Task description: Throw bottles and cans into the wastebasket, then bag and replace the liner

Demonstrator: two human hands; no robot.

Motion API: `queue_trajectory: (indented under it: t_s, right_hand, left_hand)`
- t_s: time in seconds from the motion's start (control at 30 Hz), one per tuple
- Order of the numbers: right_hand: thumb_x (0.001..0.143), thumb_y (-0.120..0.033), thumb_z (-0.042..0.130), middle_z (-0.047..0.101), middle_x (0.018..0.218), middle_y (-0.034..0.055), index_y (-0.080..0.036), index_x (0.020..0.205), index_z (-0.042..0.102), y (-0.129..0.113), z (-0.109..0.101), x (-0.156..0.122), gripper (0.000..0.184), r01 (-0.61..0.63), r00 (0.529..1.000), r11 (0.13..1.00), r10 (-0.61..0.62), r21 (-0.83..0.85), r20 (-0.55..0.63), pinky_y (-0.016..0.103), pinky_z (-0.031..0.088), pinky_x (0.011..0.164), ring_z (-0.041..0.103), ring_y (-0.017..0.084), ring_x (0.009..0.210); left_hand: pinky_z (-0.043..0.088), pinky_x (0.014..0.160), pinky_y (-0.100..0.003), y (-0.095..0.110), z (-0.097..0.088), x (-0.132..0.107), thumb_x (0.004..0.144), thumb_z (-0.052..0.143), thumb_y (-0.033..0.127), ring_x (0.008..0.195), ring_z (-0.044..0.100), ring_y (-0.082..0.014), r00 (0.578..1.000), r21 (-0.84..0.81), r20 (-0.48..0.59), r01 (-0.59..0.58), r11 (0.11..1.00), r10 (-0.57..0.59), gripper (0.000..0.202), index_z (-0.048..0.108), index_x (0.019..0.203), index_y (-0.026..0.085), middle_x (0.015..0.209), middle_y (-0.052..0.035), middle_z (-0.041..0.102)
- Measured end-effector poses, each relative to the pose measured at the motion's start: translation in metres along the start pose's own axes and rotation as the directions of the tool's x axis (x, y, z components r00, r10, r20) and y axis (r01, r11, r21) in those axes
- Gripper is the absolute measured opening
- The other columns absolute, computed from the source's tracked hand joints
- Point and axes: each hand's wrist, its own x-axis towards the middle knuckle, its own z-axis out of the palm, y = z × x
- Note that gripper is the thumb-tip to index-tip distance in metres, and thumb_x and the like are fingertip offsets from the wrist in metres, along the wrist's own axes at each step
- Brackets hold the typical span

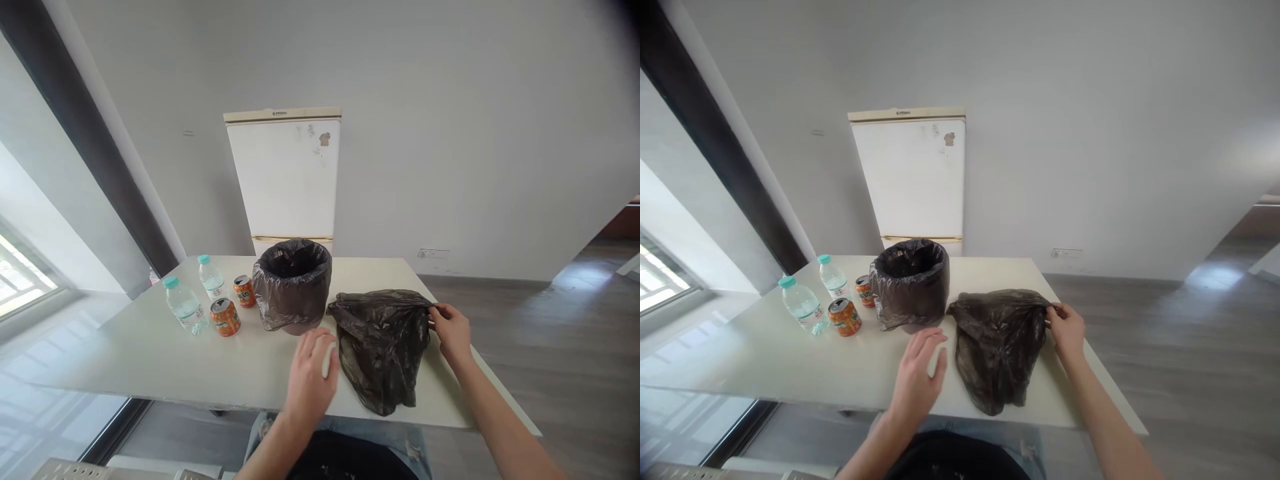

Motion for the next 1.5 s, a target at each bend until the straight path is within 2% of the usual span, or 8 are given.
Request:
queue_trajectory:
  t_s: [0.13, 0.27, 0.57, 0.77, 0.87, 1.1, 1.27, 1.5]
  right_hand:
    - [0.064, -0.048, 0.079, 0.07, 0.073, 0.0057, -0.016, 0.085, 0.072, -0.006, -0.007, -0.011, 0.039, -0.048, 0.947, 0.999, 0.054, -0.025, 0.317, 0.032, 0.054, 0.059, 0.062, 0.018, 0.063]
    - [0.071, -0.054, 0.075, 0.069, 0.074, 0.0045, -0.017, 0.084, 0.073, -0.01, -0.017, -0.014, 0.039, 0.055, 0.905, 0.994, -0.01, -0.094, 0.425, 0.028, 0.047, 0.057, 0.058, 0.017, 0.065]
    - [0.069, -0.047, 0.058, 0.078, 0.079, 0.008, -0.025, 0.079, 0.074, 0.017, -0.056, 0.015, 0.029, 0.276, 0.94, 0.83, -0.128, -0.484, 0.315, 0.039, 0.047, 0.07, 0.069, 0.03, 0.077]
    - [0.078, -0.06, 0.064, 0.074, 0.073, 0.005, -0.024, 0.088, 0.067, 0.009, -0.065, -0.008, 0.037, 0.262, 0.907, 0.886, -0.091, -0.382, 0.411, 0.035, 0.047, 0.067, 0.064, 0.024, 0.067]
    - [0.084, -0.065, 0.065, 0.071, 0.076, 0.0047, -0.022, 0.086, 0.07, -0.004, -0.055, -0.03, 0.043, 0.334, 0.817, 0.901, -0.13, -0.276, 0.563, 0.032, 0.048, 0.068, 0.062, 0.022, 0.072]
    - [0.087, -0.066, 0.063, 0.074, 0.079, 0.0059, -0.022, 0.086, 0.072, -0.009, -0.033, -0.067, 0.045, 0.395, 0.741, 0.879, -0.133, -0.266, 0.659, 0.035, 0.052, 0.071, 0.065, 0.026, 0.077]
    - [0.09, -0.061, 0.059, 0.07, 0.074, 0.003, -0.024, 0.08, 0.067, -0.002, -0.04, -0.078, 0.039, 0.426, 0.756, 0.835, -0.118, -0.348, 0.644, 0.032, 0.047, 0.069, 0.062, 0.023, 0.071]
    - [0.092, -0.06, 0.05, 0.061, 0.064, 0.0003, -0.026, 0.078, 0.058, 0.013, -0.071, -0.065, 0.037, 0.457, 0.796, 0.761, -0.118, -0.461, 0.594, 0.032, 0.043, 0.064, 0.055, 0.022, 0.063]
  left_hand:
    - [0.048, 0.116, -0.055, 0.032, 0.025, -0.008, 0.1, 0.056, 0.028, 0.145, 0.046, -0.0346, 0.946, -0.014, 0.271, -0.181, 0.983, 0.178, 0.051, 0.053, 0.151, 0.032, 0.159, -0.0116, 0.047]
    - [0.046, 0.115, -0.06, 0.025, 0.056, -0.01, 0.1, 0.057, 0.03, 0.145, 0.044, -0.0379, 0.896, 0.026, 0.399, -0.225, 0.974, 0.196, 0.057, 0.047, 0.155, 0.036, 0.164, -0.0093, 0.042]
    - [0.053, 0.096, -0.052, -0.023, 0.051, -0.002, 0.098, 0.044, 0.012, 0.11, 0.063, -0.0334, 0.941, 0.26, 0.218, 0.201, 0.944, -0.26, 0.028, 0.066, 0.114, 0.016, 0.118, -0.0157, 0.067]
    - [0.046, 0.112, -0.055, 0.019, 0.05, 0.003, 0.098, 0.053, 0.024, 0.134, 0.053, -0.0359, 0.986, 0.154, 0.165, -0.006, 0.988, -0.02, 0.038, 0.055, 0.136, 0.019, 0.147, -0.0175, 0.055]
    - [0.033, 0.126, -0.052, 0.039, 0.068, 0.025, 0.097, 0.061, 0.043, 0.149, 0.041, -0.0357, 0.904, -0.017, 0.342, -0.269, 0.963, 0.258, 0.062, 0.045, 0.149, 0.013, 0.16, -0.0201, 0.046]
    - [0.01, 0.132, -0.05, 0.028, 0.139, 0.088, 0.095, 0.056, 0.063, 0.164, 0.011, -0.033, 0.512, -0.199, 0.619, -0.631, 0.749, 0.596, 0.102, 0.015, 0.166, 0.002, 0.171, -0.0229, 0.028]
    - [0.016, 0.13, -0.052, 0.01, 0.177, 0.087, 0.1, 0.049, 0.062, 0.154, 0.037, -0.0335, 0.472, -0.251, 0.68, -0.569, 0.783, 0.561, 0.079, 0.038, 0.158, 0.009, 0.157, -0.0224, 0.051]
    - [0.013, 0.129, -0.059, -0.007, 0.167, 0.082, 0.1, 0.042, 0.066, 0.156, 0.031, -0.0341, 0.514, -0.208, 0.711, -0.498, 0.842, 0.48, 0.085, 0.032, 0.161, 0.009, 0.166, -0.0208, 0.04]
